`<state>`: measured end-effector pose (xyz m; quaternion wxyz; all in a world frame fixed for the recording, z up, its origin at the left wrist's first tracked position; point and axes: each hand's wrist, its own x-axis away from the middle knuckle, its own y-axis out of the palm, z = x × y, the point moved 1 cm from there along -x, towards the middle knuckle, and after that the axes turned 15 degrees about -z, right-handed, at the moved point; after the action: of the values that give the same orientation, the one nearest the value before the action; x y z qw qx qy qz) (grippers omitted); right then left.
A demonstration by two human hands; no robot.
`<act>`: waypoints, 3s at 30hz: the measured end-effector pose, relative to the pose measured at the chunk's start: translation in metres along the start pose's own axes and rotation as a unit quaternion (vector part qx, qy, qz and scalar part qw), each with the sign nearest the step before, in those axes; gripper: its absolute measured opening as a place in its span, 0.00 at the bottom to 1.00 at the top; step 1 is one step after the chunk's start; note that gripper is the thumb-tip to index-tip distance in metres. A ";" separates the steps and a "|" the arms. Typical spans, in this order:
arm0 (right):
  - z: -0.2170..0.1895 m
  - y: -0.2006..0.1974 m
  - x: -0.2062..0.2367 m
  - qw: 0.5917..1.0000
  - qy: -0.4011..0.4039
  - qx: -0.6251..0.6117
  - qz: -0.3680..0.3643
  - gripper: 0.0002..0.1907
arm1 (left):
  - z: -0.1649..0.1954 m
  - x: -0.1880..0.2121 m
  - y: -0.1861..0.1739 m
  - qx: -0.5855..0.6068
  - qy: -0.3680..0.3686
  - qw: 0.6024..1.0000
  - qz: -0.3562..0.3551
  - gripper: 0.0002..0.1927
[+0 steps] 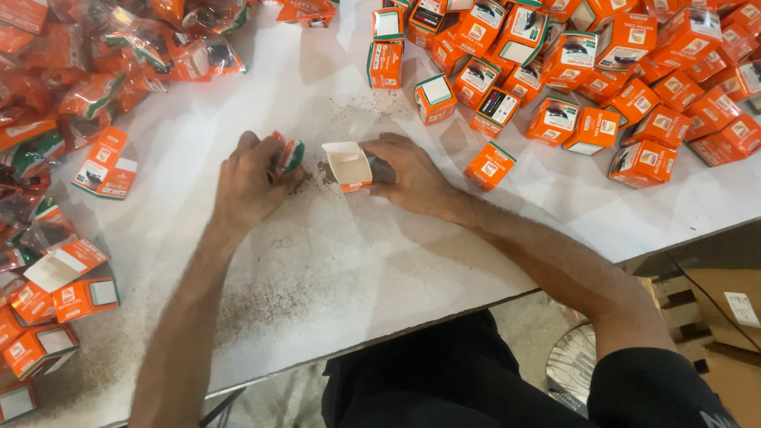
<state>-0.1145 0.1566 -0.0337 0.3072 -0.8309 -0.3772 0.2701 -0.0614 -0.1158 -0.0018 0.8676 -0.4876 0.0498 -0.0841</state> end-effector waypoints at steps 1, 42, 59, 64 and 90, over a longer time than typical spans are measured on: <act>0.000 -0.001 -0.001 0.999 0.033 -0.010 -0.012 0.34 | 0.013 0.009 0.004 0.060 0.074 0.994 0.053 0.16; -0.003 0.011 0.007 0.999 0.028 0.020 0.010 0.38 | 0.035 -0.024 0.043 0.517 0.000 0.846 -0.132 0.15; -0.016 0.016 0.013 0.983 -0.082 0.159 0.030 0.32 | 0.040 -0.008 0.041 0.508 0.091 0.847 -0.128 0.19; -0.022 0.012 0.011 0.988 -0.061 0.142 0.016 0.31 | 0.032 -0.014 0.038 0.609 -0.006 0.784 -0.118 0.10; -0.028 0.008 0.008 0.997 -0.036 0.063 0.007 0.20 | 0.038 0.018 0.056 -0.004 0.302 0.952 0.052 0.16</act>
<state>-0.0867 0.1500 -0.0227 0.3433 -0.8023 -0.3642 0.3252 -0.0323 -0.0588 -0.0299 0.8133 -0.4392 0.3353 -0.1823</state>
